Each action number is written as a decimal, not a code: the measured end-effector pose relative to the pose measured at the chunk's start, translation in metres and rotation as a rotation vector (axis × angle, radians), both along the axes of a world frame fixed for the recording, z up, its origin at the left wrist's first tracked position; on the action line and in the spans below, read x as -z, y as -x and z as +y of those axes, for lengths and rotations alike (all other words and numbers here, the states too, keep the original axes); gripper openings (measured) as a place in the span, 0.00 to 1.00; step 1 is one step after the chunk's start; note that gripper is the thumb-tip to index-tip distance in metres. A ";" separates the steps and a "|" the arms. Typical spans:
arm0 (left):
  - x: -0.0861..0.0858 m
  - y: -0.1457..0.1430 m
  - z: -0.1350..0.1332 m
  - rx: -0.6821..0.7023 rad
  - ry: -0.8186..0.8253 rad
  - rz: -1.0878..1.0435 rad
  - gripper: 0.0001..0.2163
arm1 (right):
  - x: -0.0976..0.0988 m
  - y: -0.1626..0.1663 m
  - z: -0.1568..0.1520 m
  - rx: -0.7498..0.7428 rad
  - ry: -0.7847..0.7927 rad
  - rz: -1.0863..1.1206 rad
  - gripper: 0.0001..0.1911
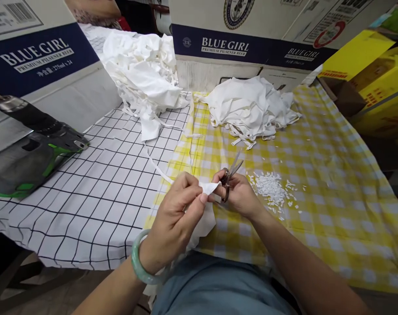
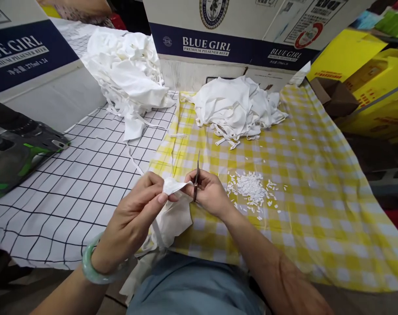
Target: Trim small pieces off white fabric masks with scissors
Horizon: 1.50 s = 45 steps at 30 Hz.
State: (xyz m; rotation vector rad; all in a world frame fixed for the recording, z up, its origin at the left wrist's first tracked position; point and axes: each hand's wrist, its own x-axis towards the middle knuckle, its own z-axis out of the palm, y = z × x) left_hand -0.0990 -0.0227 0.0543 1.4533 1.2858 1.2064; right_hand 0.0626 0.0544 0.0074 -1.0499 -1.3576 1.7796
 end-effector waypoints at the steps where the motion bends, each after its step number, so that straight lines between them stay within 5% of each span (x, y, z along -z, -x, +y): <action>1: 0.000 -0.002 0.002 -0.037 -0.074 0.026 0.10 | 0.000 0.001 -0.003 -0.013 0.041 0.009 0.20; 3: 0.003 -0.007 0.006 -0.053 -0.117 -0.075 0.11 | 0.002 0.004 -0.011 -0.057 0.116 0.025 0.22; 6: 0.014 -0.018 0.010 -0.032 0.025 -0.368 0.14 | 0.002 0.002 -0.021 -0.160 0.111 -0.012 0.23; 13: 0.035 -0.029 0.008 -0.124 -0.046 -0.284 0.14 | -0.022 -0.038 -0.022 -0.167 -0.483 -0.494 0.24; 17: 0.038 -0.031 0.009 -0.079 -0.111 -0.214 0.14 | -0.028 -0.043 -0.025 -0.233 -0.635 -0.602 0.26; 45: 0.045 -0.037 0.003 -0.013 -0.019 -0.197 0.14 | -0.022 -0.041 -0.031 -0.250 -0.582 -0.660 0.26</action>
